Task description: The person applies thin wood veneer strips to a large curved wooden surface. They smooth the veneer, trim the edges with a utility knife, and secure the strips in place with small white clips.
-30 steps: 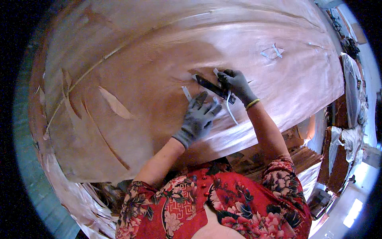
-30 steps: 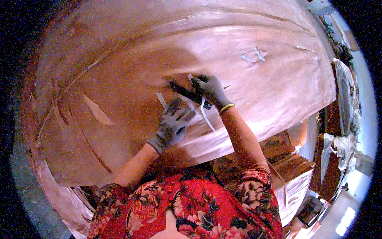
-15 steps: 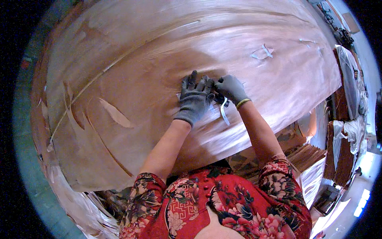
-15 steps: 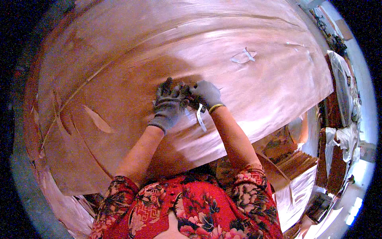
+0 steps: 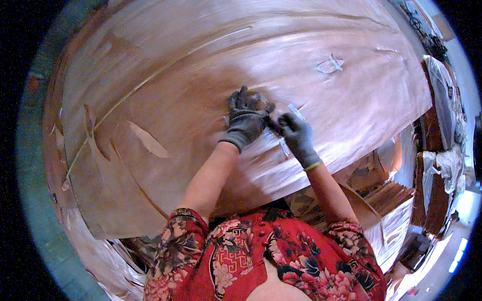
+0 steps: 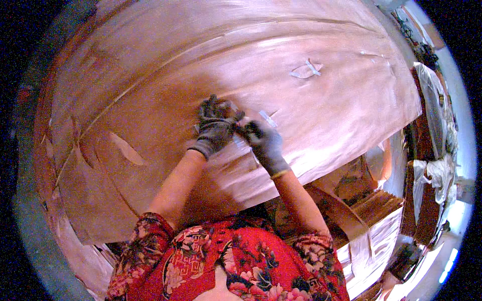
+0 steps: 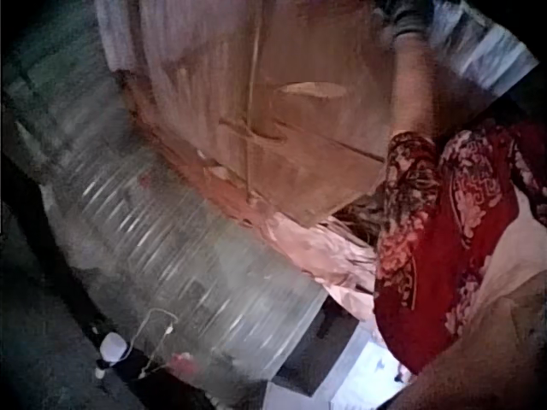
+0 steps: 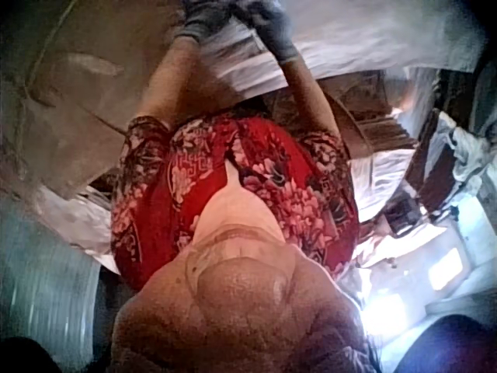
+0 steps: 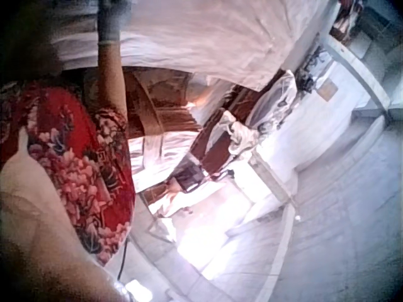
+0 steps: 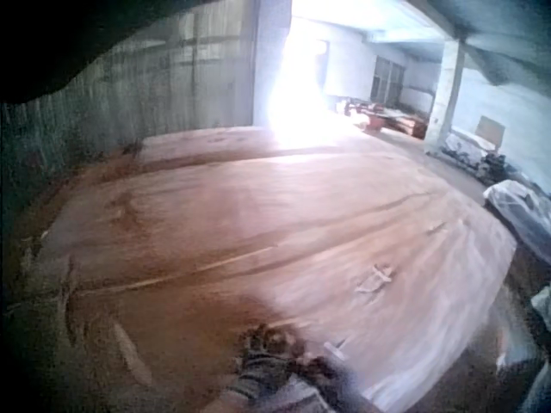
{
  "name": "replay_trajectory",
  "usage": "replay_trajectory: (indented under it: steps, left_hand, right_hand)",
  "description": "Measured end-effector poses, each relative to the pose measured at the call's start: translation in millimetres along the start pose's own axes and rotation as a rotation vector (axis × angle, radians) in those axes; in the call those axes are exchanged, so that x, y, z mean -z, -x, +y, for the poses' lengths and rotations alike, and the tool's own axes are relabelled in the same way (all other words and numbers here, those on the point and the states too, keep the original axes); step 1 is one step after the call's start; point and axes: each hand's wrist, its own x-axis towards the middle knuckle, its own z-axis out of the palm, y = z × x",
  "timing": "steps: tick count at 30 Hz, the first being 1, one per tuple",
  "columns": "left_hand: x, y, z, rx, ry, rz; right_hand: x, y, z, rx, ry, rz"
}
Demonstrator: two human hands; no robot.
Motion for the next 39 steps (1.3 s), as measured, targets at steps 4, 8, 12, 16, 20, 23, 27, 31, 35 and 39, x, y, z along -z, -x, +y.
replay_trajectory:
  steps: [4,8,12,16,20,23,27,31,35,39]
  left_hand:
    - [-39,20,-44,-0.124,0.132,0.344]
    - [-27,20,-26,-0.019,-0.019,0.176]
    - [-26,18,-27,-0.041,-0.058,0.188]
    - [-29,26,-35,-0.033,-0.111,0.222]
    - [-8,59,18,0.043,0.321,0.588]
    - [2,90,51,-0.096,0.823,0.24]
    - [2,114,47,0.192,1.596,-0.113]
    - [41,134,32,0.366,1.74,-0.195]
    - [38,159,12,0.351,1.843,0.057]
    - [56,179,2,0.354,1.824,0.184]
  right_hand:
    - [38,18,33,-0.215,-0.922,0.181]
    - [63,17,45,-0.186,-0.926,0.487]
    - [116,4,33,-0.221,-0.893,0.821]
    - [159,15,22,-0.184,-0.869,0.92]
    - [149,52,17,0.028,-0.581,0.511]
    - [91,80,-5,-0.137,-0.619,0.017]
    - [43,93,-44,-0.023,-0.293,-0.196]
    - [20,101,-47,0.017,-0.163,-0.28]
    - [2,92,-94,0.21,-0.103,-0.296]
    - [-21,86,-92,0.419,-0.102,-0.298]
